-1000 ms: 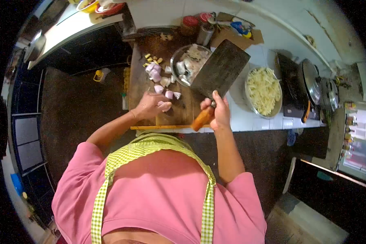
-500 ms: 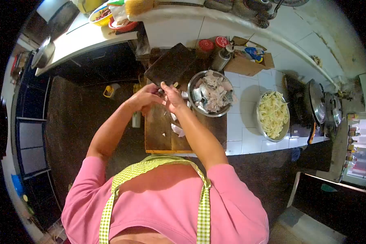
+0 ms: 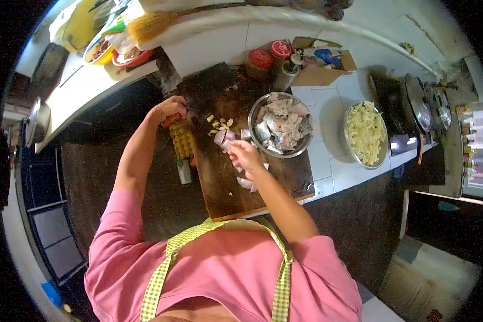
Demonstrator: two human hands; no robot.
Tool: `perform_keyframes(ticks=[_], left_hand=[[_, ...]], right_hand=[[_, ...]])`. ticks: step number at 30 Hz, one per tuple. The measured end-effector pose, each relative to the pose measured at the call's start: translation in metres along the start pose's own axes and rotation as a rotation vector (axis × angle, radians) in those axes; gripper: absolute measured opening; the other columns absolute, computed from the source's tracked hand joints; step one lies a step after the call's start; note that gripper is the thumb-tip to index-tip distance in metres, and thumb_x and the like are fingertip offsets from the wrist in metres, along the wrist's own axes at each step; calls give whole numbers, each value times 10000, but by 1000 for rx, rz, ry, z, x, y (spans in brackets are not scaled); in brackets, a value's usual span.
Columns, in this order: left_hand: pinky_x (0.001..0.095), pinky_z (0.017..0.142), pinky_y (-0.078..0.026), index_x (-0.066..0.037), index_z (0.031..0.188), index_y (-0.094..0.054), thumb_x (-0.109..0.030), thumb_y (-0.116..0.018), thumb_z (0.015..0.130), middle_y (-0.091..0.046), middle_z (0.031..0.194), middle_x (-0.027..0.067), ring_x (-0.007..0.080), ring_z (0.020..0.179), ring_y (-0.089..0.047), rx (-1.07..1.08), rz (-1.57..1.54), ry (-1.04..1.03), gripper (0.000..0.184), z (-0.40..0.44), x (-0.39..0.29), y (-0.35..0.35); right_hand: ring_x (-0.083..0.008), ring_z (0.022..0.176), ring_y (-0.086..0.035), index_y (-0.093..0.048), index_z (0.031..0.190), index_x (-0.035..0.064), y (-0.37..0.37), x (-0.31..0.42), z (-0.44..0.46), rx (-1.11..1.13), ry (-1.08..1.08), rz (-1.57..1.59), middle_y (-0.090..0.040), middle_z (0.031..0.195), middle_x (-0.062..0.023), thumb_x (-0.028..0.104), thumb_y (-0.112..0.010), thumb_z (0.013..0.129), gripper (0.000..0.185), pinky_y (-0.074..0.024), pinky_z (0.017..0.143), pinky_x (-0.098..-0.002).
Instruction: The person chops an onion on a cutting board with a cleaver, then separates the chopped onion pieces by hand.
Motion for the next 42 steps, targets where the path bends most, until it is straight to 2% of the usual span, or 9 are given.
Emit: perform_keyframes(ticks=[12, 19, 22, 24, 29, 34, 35, 38, 42], left_hand=[[374, 587, -414, -26, 815, -585, -206, -661, 609, -591, 710, 90, 214, 653, -539, -8, 784, -262, 284, 89, -7, 47], [426, 838, -448, -111, 1179, -509, -304, -629, 773, -559, 1098, 142, 325, 1016, -531, -430, 1152, -294, 465, 38, -19, 16], [384, 799, -471, -66, 1051, -590, -257, -623, 763, -590, 1047, 112, 289, 961, -561, -631, 998, -557, 347, -2, -17, -20], [360, 647, -509, -72, 883, -645, -223, -618, 745, -642, 802, 103, 259, 693, -625, -496, 675, -676, 206, -26, 0, -66], [365, 734, -492, -71, 972, -605, -179, -635, 726, -599, 969, 116, 275, 831, -599, 44, 609, -761, 270, -97, 32, -221], [392, 753, -479, -99, 1060, -563, -190, -652, 698, -574, 991, 127, 302, 864, -591, -101, 495, -520, 384, -105, 30, -265], [389, 749, -479, -88, 1071, -558, -199, -660, 692, -583, 983, 136, 308, 844, -597, -195, 399, -493, 408, -102, 31, -264], [388, 743, -475, -60, 1076, -550, -201, -679, 670, -600, 970, 158, 333, 823, -599, -168, 363, -341, 449, -91, 25, -263], [310, 678, -481, -4, 1182, -475, -137, -673, 672, -628, 873, 104, 202, 770, -609, -124, 23, -290, 563, -61, 56, -274]], right_hand=[[-76, 623, -528, -577, 946, 54, 16, -35, -32, -43, -33, -9, -575, 750, -6, 159, -550, 841, 151, -435, 515, -205], [-242, 684, -620, -630, 885, 131, 39, -4, -47, -337, 362, -1086, -638, 811, -123, 205, -518, 817, 150, -470, 608, -358], [-307, 764, -601, -627, 903, 80, 53, -21, -46, -248, 327, -1126, -609, 772, -143, 234, -574, 775, 207, -467, 680, -375], [-313, 850, -584, -605, 1000, 96, 51, -31, -50, -104, 320, -1116, -582, 900, -150, 287, -628, 735, 327, -467, 731, -384], [-337, 930, -551, -526, 1131, 172, 48, -50, -64, -53, 360, -1223, -456, 1120, -142, 317, -730, 643, 549, -466, 775, -416], [-355, 921, -555, -513, 1100, 132, 54, -47, -49, 84, 585, -879, -540, 1043, -169, 176, -678, 672, 460, -469, 757, -421], [-366, 930, -550, -496, 1101, 108, 64, -51, -45, 35, 376, -862, -570, 989, -176, 114, -615, 693, 425, -459, 763, -437], [-387, 937, -542, -473, 1099, 94, 56, -48, -35, 55, 506, -1221, -572, 980, -190, 86, -573, 702, 410, -444, 766, -464], [-340, 820, -602, -559, 1025, 84, 59, -44, -19, 16, 577, -995, -619, 867, -185, 95, -594, 682, 345, -469, 702, -396]])
Point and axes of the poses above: each hand's wrist, its own z-axis towards the middle knuckle, its own y-axis out of the back of the hand, x = y × z, the point moved 6 cm from there along z, towards the middle knuckle
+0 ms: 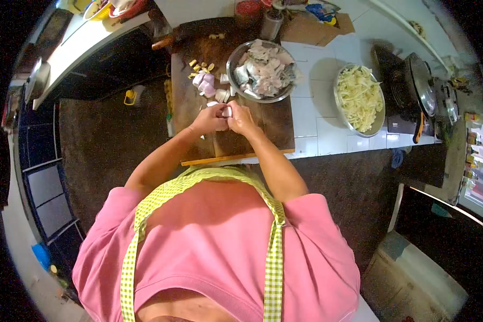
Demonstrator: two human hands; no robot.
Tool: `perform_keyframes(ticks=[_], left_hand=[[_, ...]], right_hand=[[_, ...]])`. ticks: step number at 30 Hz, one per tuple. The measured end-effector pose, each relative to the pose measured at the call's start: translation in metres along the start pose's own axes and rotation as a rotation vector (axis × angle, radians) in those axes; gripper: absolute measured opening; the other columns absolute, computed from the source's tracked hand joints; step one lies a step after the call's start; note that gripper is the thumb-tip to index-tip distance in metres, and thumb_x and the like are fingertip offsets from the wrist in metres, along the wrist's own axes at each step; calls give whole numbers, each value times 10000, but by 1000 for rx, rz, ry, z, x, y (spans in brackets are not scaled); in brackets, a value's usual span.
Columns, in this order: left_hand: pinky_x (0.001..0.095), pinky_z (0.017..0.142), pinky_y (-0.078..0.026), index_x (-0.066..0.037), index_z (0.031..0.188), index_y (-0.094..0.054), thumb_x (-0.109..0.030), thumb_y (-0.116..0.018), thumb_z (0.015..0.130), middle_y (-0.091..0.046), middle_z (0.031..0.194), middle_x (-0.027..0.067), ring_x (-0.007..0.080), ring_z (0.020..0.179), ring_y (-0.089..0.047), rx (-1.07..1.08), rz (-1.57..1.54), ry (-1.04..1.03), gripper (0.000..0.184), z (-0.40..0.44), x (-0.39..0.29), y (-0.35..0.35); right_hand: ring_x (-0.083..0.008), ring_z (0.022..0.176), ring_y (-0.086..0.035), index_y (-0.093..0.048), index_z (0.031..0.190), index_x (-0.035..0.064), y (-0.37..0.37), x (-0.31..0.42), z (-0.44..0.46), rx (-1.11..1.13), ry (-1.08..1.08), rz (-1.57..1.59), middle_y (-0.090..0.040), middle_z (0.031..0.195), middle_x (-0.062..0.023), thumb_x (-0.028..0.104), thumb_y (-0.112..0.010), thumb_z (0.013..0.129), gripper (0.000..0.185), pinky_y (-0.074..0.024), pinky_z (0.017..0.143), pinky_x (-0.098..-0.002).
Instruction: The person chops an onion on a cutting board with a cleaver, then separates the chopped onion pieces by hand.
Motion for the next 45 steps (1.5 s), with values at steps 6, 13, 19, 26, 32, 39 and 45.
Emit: perform_keyframes(ticks=[6, 13, 19, 26, 32, 39, 45], left_hand=[[195, 424, -328, -23, 1168, -522, -122, -635, 773, -581, 731, 8, 62, 521, -461, 102, -598, 184, 422, -12, -18, 1], [250, 502, -413, -48, 1117, -547, -101, -562, 812, -592, 761, 47, 111, 574, -513, -85, -815, 318, 310, -14, -8, 3], [305, 666, -506, -40, 1122, -514, -126, -537, 847, -591, 892, 74, 167, 698, -586, 1, -794, 395, 289, -19, -12, -3], [273, 654, -498, -48, 973, -562, -107, -548, 831, -619, 834, 54, 132, 695, -590, 119, -741, 304, 154, -16, -16, -1], [346, 654, -517, -28, 931, -519, -53, -514, 796, -576, 800, 81, 231, 726, -599, 134, -729, 212, 137, -4, -5, 2], [334, 681, -513, -48, 929, -489, -88, -548, 817, -559, 839, 73, 196, 761, -600, 107, -709, 270, 133, -15, -34, -4], [317, 691, -507, -48, 910, -486, -70, -556, 806, -544, 851, 63, 186, 801, -594, 156, -610, 255, 128, -16, -39, -8]], right_hand=[[-222, 731, -638, -639, 985, 115, 15, -14, -4, -12, -20, 225, -657, 854, -97, 202, -673, 606, 390, -486, 653, -319], [-111, 687, -596, -576, 949, 7, 4, -31, -11, 171, -342, 1024, -607, 832, -68, 83, -686, 736, 251, -508, 555, -217], [-142, 567, -592, -562, 891, -3, -28, -31, -2, 5, -191, 828, -604, 724, -86, 28, -662, 692, 224, -490, 481, -247], [-122, 607, -611, -545, 945, 41, -22, -23, -22, 226, -430, 1219, -627, 769, -58, 118, -668, 707, 279, -490, 506, -228], [-99, 655, -584, -548, 935, 111, -11, -18, -31, 241, -442, 1346, -601, 760, -6, 183, -676, 725, 256, -466, 520, -220], [-130, 610, -601, -543, 878, 92, -19, -28, -27, 208, -511, 1419, -612, 743, -39, 198, -676, 760, 207, -499, 538, -264], [-124, 594, -585, -575, 819, 89, -15, -27, -34, 206, -555, 1416, -606, 728, -26, 193, -668, 762, 150, -487, 507, -232]])
Point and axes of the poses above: each hand's wrist, its own z-axis towards the middle knuckle, its own y-axis out of the back of the hand, x = y × z, the point moved 6 cm from there along z, towards the middle knuckle
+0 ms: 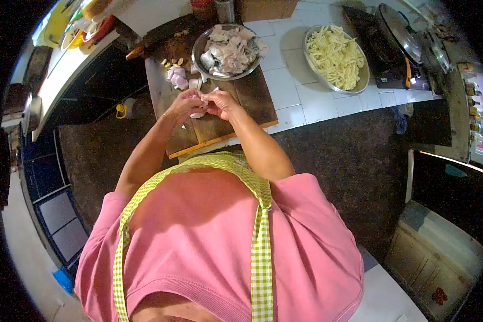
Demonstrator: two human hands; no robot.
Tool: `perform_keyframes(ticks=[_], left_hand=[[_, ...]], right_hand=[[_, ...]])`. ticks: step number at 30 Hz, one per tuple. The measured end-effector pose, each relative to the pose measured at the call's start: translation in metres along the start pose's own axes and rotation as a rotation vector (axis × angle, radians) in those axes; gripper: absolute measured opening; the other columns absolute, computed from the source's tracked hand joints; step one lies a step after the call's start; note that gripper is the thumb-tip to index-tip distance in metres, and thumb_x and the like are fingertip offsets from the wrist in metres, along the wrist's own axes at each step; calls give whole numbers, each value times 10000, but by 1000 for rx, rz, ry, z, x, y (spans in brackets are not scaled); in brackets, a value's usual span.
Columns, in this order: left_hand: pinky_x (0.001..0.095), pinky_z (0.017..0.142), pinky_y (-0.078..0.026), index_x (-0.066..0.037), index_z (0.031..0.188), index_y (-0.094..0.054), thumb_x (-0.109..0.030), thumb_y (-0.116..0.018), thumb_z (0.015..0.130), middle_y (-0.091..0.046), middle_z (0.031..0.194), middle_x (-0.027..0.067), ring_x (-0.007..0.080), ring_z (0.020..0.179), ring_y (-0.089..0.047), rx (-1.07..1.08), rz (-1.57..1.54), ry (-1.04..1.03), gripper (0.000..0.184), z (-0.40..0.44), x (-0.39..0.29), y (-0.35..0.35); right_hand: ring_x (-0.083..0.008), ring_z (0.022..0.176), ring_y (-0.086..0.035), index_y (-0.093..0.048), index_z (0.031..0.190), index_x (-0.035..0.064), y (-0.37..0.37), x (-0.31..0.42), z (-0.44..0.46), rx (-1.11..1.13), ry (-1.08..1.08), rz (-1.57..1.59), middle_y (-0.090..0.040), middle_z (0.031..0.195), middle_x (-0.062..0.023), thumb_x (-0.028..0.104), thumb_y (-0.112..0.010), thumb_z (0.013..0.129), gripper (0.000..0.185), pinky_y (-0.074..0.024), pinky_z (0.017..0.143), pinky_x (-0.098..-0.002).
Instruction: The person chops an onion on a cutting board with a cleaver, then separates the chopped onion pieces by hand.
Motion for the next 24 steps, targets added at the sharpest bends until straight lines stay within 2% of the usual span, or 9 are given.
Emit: perform_keyframes(ticks=[5, 7, 9, 13, 15, 16, 19, 20, 24], left_hand=[[337, 709, -514, -24, 917, -485, -10, -512, 800, -544, 852, 78, 207, 826, -593, -5, -77, 6, 121, 3, 0, 7], [354, 707, -522, -14, 915, -478, 20, -476, 797, -537, 886, 93, 232, 835, -592, -98, -295, -17, 122, 10, 6, 17], [351, 650, -535, -13, 1026, -478, 15, -468, 809, -528, 984, 123, 252, 792, -605, -197, -316, -15, 219, 11, 10, 27], [309, 554, -527, -106, 1276, -378, -35, -541, 810, -530, 1081, 172, 243, 691, -628, -224, -89, -29, 498, -10, -10, 16], [339, 568, -507, -124, 1182, -481, -113, -623, 752, -591, 985, 141, 235, 703, -628, -390, 404, -76, 454, -11, -15, 26], [339, 568, -507, -124, 1182, -481, -113, -623, 752, -591, 985, 141, 235, 703, -628, -391, 399, -74, 454, -12, -14, 25], [387, 762, -473, -157, 1087, -569, -280, -663, 697, -579, 1009, 137, 306, 858, -593, -233, 1240, -42, 419, -16, -10, 10], [420, 750, -471, -128, 1000, -566, -315, -609, 707, -595, 912, 152, 322, 867, -578, -220, 1364, -345, 350, -22, 0, 5], [426, 751, -469, -103, 992, -566, -292, -617, 701, -607, 912, 153, 326, 870, -580, -324, 1282, -219, 350, -26, 12, 11]], right_hand=[[-140, 625, -602, -586, 868, 98, 13, -5, 5, -6, 10, 114, -613, 751, -42, 171, -663, 750, 158, -488, 501, -220], [-117, 585, -590, -574, 839, 97, 11, 1, -4, -115, -4, 236, -595, 714, -25, 156, -652, 744, 137, -476, 415, -198], [-115, 542, -555, -573, 911, 73, 21, 4, -2, -203, 76, 218, -586, 726, -37, 59, -602, 716, 198, -466, 420, -209], [-93, 489, -507, -572, 967, 28, 36, 18, -5, -337, 185, -22, -558, 683, -35, -7, -594, 684, 285, -408, 384, -204], [-87, 482, -498, -576, 974, 18, 40, 19, -6, -410, 201, -136, -558, 677, -36, -4, -616, 676, 302, -402, 380, -199], [-89, 486, -503, -578, 980, 15, 41, 22, -9, -452, 233, -191, -562, 681, -38, -1, -621, 675, 308, -410, 383, -199], [-102, 504, -534, -567, 1023, -12, 45, 21, -8, -466, 258, -223, -590, 725, -62, 14, -628, 687, 343, -437, 397, -206], [-96, 517, -541, -554, 1050, -14, 45, 19, -5, -431, 271, -275, -593, 726, -55, 39, -649, 697, 369, -441, 401, -199], [-106, 555, -571, -532, 1100, -26, 37, 21, -13, -480, 236, -452, -611, 764, -68, 72, -665, 706, 428, -467, 418, -205]])
Point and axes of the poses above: each hand's wrist, its own z-axis towards the middle knuckle, its own y-axis out of the back of the hand, x = y × z, the point moved 6 cm from there along z, towards the middle knuckle
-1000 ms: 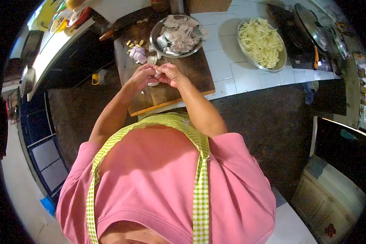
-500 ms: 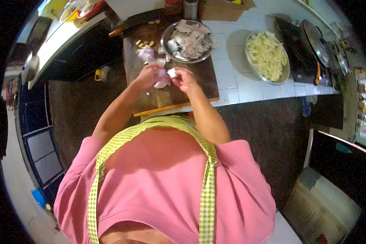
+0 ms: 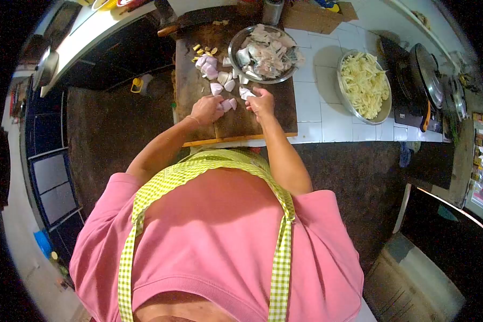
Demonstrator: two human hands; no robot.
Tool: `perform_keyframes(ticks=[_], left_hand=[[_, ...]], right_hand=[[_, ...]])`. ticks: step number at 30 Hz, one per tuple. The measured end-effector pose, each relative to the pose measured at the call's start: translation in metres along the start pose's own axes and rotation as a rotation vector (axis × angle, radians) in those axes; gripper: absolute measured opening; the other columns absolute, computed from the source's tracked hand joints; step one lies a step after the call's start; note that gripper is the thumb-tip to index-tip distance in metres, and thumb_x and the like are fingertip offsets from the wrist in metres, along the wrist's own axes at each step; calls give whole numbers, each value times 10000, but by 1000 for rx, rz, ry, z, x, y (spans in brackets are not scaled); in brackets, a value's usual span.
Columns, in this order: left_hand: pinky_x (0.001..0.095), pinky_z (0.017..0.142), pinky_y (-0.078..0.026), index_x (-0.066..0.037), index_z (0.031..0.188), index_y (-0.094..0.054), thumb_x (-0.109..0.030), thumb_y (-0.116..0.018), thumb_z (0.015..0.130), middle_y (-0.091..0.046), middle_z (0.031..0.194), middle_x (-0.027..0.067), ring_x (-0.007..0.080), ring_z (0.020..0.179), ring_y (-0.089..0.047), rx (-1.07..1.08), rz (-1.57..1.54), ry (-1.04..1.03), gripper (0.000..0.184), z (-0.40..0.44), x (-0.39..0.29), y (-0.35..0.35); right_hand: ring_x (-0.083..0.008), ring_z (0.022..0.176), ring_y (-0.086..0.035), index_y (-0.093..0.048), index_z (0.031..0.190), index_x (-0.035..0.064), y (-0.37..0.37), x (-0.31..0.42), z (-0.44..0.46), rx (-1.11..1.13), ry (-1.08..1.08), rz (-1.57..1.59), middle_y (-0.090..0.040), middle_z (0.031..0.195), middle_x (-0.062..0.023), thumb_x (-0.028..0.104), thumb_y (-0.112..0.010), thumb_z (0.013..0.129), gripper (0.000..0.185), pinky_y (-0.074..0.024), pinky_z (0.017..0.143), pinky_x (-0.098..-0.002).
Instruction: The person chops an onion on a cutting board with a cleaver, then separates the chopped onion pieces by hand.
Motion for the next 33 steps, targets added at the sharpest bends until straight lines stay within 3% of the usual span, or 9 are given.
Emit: perform_keyframes(ticks=[3, 7, 9, 13, 17, 19, 23, 30, 33], left_hand=[[422, 736, -468, -120, 1017, -570, -283, -621, 707, -610, 909, 145, 325, 870, -581, 79, -222, 248, 354, 7, 27, -13], [416, 726, -466, -136, 1053, -558, -269, -613, 719, -602, 932, 136, 323, 880, -579, 13, -252, 310, 364, 3, 29, 1], [415, 730, -465, -148, 1082, -540, -256, -618, 712, -586, 961, 126, 325, 894, -572, -174, -73, 120, 393, -9, -2, 26], [413, 732, -463, -160, 1119, -520, -246, -619, 710, -565, 988, 118, 329, 911, -561, -36, 39, -123, 430, 3, -16, 8], [367, 685, -483, -138, 1116, -556, -216, -630, 705, -625, 820, 98, 277, 780, -609, -171, -454, -49, 425, 18, -9, 9], [316, 624, -494, -82, 1021, -615, -197, -633, 718, -638, 728, 75, 193, 673, -620, 33, -644, -14, 325, 25, -7, -2], [247, 563, -488, -16, 915, -644, -190, -629, 744, -640, 729, 63, 108, 621, -601, 131, -938, 195, 244, 32, 8, -17], [245, 553, -508, 8, 906, -617, -119, -604, 732, -631, 748, 81, 116, 627, -600, 3, -870, 190, 216, 25, 4, -8], [256, 544, -516, 1, 985, -580, -103, -595, 725, -626, 785, 98, 135, 635, -605, 23, -1247, 284, 280, 27, 10, -12]], right_hand=[[-112, 549, -573, -537, 1092, -30, -1, 8, -9, -25, -42, 9, -609, 762, -67, 42, -632, 702, 409, -468, 416, -209], [-117, 576, -580, -543, 1083, -37, -2, -6, 4, -4, -50, 14, -607, 792, -75, 16, -602, 696, 395, -478, 434, -212], [-118, 617, -588, -553, 1066, -41, -10, -5, 4, 101, 87, -9, -605, 833, -85, 1, -584, 705, 364, -490, 465, -215], [-121, 646, -593, -553, 1062, -49, -20, -7, -1, 142, 145, -151, -602, 873, -97, -29, -554, 701, 361, -504, 505, -221], [-118, 646, -594, -578, 1024, -5, -25, -1, -6, 227, -27, 28, -614, 849, -65, 23, -617, 733, 295, -502, 522, -220], [-117, 646, -595, -588, 1003, 16, -27, -1, -10, 302, -103, 118, -617, 835, -52, 51, -644, 742, 269, -499, 524, -218], [-108, 644, -606, -602, 930, 45, -31, 2, -8, 373, -79, 223, -622, 771, -30, 129, -682, 741, 222, -483, 496, -209], [-126, 626, -618, -603, 894, 47, -38, 5, -1, 356, -39, 28, -634, 771, -54, 172, -637, 748, 195, -506, 536, -237], [-128, 591, -613, -609, 864, 43, -37, 6, -1, 347, -98, -10, -628, 750, -59, 216, -637, 747, 210, -500, 496, -238]])
Point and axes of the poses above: each hand's wrist, its own z-axis towards the middle knuckle, its own y-axis out of the back of the hand, x = y × z, the point moved 6 cm from there along z, towards the middle knuckle
